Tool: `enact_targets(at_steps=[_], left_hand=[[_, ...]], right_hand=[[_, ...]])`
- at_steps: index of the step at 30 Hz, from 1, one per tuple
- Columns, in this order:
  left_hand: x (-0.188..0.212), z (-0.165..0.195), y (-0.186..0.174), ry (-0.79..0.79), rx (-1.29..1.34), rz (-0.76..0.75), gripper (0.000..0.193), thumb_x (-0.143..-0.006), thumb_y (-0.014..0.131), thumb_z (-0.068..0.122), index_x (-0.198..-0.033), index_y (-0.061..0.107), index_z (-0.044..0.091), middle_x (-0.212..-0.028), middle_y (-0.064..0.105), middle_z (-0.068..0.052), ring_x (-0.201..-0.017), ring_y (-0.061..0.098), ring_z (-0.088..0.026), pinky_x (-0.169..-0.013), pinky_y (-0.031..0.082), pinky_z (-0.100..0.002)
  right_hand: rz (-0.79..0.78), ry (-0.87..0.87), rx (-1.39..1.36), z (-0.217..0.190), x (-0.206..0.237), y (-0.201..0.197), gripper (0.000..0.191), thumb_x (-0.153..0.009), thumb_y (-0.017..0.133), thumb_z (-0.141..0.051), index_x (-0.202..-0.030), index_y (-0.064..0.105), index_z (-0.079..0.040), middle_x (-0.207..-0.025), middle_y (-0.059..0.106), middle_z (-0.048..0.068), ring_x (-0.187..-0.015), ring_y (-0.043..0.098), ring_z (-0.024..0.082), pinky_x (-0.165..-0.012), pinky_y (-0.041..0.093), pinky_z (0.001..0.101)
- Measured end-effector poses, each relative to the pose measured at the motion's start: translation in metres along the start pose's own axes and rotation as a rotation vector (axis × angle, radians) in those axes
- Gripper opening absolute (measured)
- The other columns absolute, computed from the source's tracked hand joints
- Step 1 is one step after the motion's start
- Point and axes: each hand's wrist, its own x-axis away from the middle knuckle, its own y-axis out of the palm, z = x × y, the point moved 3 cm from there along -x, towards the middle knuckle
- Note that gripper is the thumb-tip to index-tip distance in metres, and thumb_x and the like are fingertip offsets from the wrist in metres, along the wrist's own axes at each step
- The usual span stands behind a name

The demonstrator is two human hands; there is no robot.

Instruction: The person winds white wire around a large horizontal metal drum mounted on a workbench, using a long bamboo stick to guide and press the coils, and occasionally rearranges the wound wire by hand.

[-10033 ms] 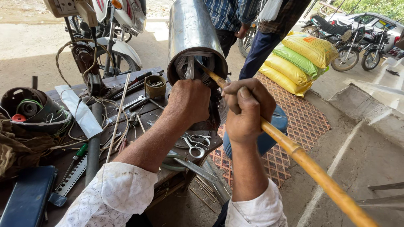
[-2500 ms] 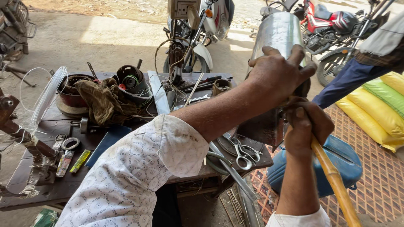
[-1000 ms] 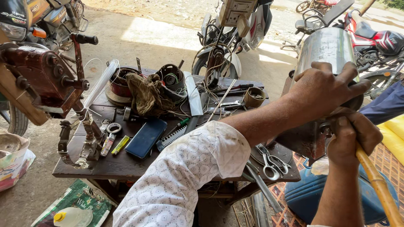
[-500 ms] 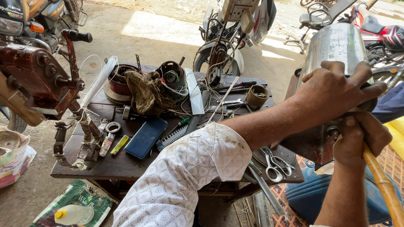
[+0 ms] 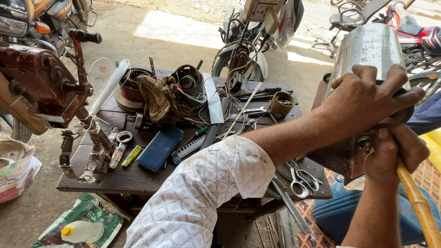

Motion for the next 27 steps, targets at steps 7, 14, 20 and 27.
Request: enact_targets(at_steps=[7,14,20,27], left_hand=[[0.002,0.0,0.007,0.005,0.024,-0.023,0.049,-0.099,0.066,0.041,-0.145,0.052,0.045,-0.135,0.057,-0.014,-0.092,0.073,-0.039,-0.056,0.061,-0.054],[0.003,0.0,0.008,-0.009,0.027,-0.012,0.047,-0.1,0.066,0.043,-0.145,0.052,0.044,-0.136,0.057,-0.014,-0.091,0.073,-0.04,-0.056,0.061,-0.054],[0.001,0.001,0.009,0.004,0.029,0.007,0.048,-0.098,0.067,0.044,-0.143,0.053,0.042,-0.134,0.056,-0.017,-0.09,0.073,-0.043,-0.056,0.062,-0.055],[-0.001,-0.003,-0.004,0.035,0.004,-0.08,0.043,-0.101,0.065,0.039,-0.143,0.055,0.041,-0.129,0.059,-0.013,-0.088,0.072,-0.036,-0.054,0.061,-0.048]], right_hand=[[0.007,-0.013,-0.023,0.003,0.001,0.0,0.033,-0.109,0.056,-0.017,-0.104,0.069,0.013,-0.08,0.067,0.013,-0.068,0.059,0.011,-0.065,0.043,0.0219],[-0.007,-0.032,-0.007,0.001,0.002,0.0,0.037,-0.111,0.056,-0.02,-0.107,0.07,0.014,-0.081,0.068,0.014,-0.069,0.06,0.012,-0.066,0.043,0.0218],[-0.014,-0.046,0.027,0.0,-0.003,0.0,0.041,-0.112,0.057,-0.026,-0.101,0.069,0.012,-0.075,0.066,0.013,-0.063,0.06,0.012,-0.064,0.046,0.0229],[-0.008,-0.04,0.052,-0.003,-0.002,0.001,0.041,-0.116,0.056,-0.027,-0.102,0.07,0.01,-0.078,0.067,0.012,-0.067,0.06,0.013,-0.067,0.046,0.0245]])
